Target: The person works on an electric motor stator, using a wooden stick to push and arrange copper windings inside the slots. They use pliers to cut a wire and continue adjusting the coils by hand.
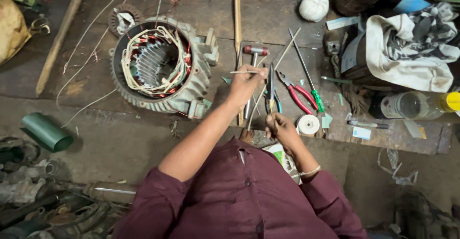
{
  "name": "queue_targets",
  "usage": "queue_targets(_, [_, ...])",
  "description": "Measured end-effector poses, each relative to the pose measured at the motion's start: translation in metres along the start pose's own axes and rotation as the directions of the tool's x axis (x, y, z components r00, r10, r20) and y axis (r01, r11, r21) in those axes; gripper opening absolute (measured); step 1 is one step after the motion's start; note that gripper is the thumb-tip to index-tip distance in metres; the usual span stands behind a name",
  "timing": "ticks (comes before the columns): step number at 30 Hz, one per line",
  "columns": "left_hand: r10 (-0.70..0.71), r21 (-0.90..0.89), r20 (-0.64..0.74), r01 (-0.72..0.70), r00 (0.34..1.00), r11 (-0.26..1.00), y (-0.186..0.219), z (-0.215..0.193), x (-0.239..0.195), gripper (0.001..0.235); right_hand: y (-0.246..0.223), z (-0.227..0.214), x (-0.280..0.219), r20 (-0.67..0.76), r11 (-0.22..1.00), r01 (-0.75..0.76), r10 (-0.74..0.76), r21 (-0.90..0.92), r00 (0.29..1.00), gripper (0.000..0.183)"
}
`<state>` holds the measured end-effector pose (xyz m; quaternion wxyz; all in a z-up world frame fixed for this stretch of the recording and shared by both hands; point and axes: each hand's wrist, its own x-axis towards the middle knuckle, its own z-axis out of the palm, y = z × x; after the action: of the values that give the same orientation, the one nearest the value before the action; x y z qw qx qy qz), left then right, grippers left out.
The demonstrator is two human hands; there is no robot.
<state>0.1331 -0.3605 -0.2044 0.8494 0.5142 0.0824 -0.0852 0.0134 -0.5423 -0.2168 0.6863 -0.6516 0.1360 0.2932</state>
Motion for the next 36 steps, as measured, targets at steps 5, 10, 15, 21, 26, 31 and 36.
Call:
queue_targets(5, [-0.071,0.281,0.202,0.011,0.977,0.960,0.068,0.025,-0.061,0.014,-0.041,-0.010,-0.007,0.004,0.949,0.190,-0.196,-0.252,0.981,0.038])
queue_targets(10, [0.186,0.673,0.390,-0.417,0.902,0.612,0.163,0.032,-0.163,0.015,-0.114,0.021,-0.070,0.187,0.671,0.629,-0.611,-0.394,0.769,0.051])
queue_targets(15, [0.261,0.688,0.423,-0.495,0.868,0.530,0.227,0.022,-0.200,0.017,-0.147,0.075,-0.096,0.227,0.616,0.749,-0.714,-0.246,0.662,0.028])
queue_targets(21, [0.516,0.452,0.239,-0.565,0.822,0.691,0.305,-0.069,-0.250,0.017,-0.170,0.114,-0.089,0.123,0.631,0.738,-0.734,-0.241,0.668,0.012])
queue_targets(26, [0.635,0.935,0.137,-0.310,0.761,0.171,0.306,-0.143,-0.219,0.025,-0.183,0.178,-0.068,0.248,0.379,0.705,-0.750,-0.599,0.613,0.021])
queue_targets(31, [0.577,0.864,0.443,-0.499,0.686,-0.071,0.244,-0.164,-0.175,0.024,-0.186,0.226,-0.058,0.180,0.422,0.623,-0.716,-0.658,0.675,0.029])
queue_targets(36, [0.447,0.657,0.327,-0.541,0.832,0.526,0.234,-0.140,-0.160,0.013,-0.200,0.226,-0.078,-0.018,0.581,0.648,-0.751,-0.493,0.660,0.012])
